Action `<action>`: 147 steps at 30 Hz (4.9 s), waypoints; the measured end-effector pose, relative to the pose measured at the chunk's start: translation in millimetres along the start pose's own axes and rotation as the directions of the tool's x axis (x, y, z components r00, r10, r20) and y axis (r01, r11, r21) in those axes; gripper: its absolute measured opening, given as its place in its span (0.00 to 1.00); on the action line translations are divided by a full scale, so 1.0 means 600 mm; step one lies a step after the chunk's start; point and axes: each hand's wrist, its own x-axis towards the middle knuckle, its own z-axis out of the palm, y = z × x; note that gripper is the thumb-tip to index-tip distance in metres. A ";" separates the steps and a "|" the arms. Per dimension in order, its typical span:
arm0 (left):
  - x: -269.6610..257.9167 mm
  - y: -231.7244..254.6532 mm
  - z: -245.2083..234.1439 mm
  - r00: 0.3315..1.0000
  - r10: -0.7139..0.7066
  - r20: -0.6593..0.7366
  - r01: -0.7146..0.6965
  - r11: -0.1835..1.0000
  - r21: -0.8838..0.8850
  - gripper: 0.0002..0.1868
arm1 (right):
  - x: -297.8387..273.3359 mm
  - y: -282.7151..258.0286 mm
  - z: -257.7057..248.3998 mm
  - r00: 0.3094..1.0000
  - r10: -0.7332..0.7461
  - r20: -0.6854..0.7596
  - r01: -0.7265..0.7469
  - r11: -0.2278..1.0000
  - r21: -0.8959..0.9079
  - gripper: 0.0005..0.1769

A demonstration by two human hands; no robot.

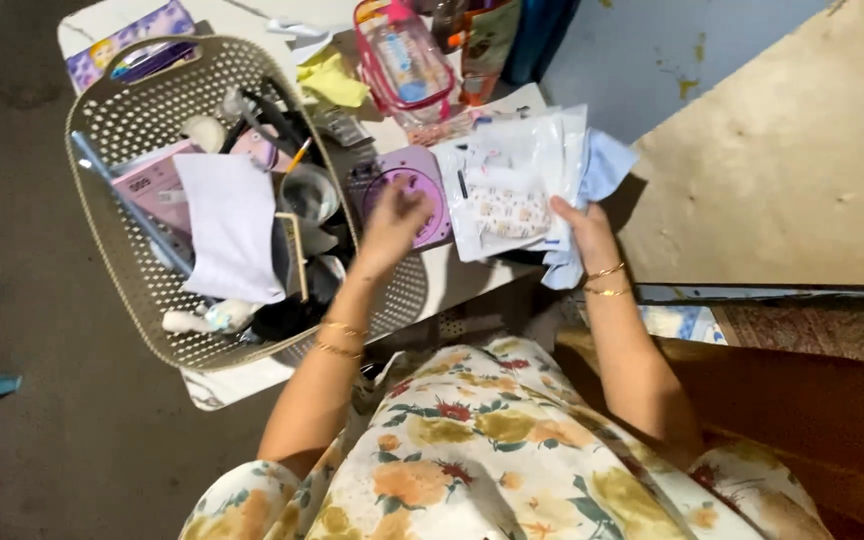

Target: The person organizes various small items, stationery, and personal care products into a basket on a table.

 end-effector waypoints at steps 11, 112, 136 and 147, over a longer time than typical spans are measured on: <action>0.090 -0.106 0.115 0.970 -0.243 0.023 0.244 0.967 -0.075 0.24 | 0.010 0.101 -0.038 0.988 0.042 -0.150 -0.074 0.974 -0.214 0.22; 0.199 -0.421 -0.009 0.633 0.258 -0.730 0.332 0.761 0.557 0.17 | 0.063 -0.051 0.011 0.928 -0.360 -0.094 -0.024 0.196 -0.980 0.27; -0.394 0.127 -0.285 0.282 0.595 -0.752 -0.030 0.789 0.613 0.22 | 0.344 0.153 0.302 0.952 0.013 0.304 0.095 0.937 -0.337 0.47; -0.113 0.005 -0.494 0.757 0.444 -0.480 0.057 0.686 0.725 0.22 | 0.203 0.103 0.385 0.846 -0.329 0.419 0.502 0.227 -0.834 0.21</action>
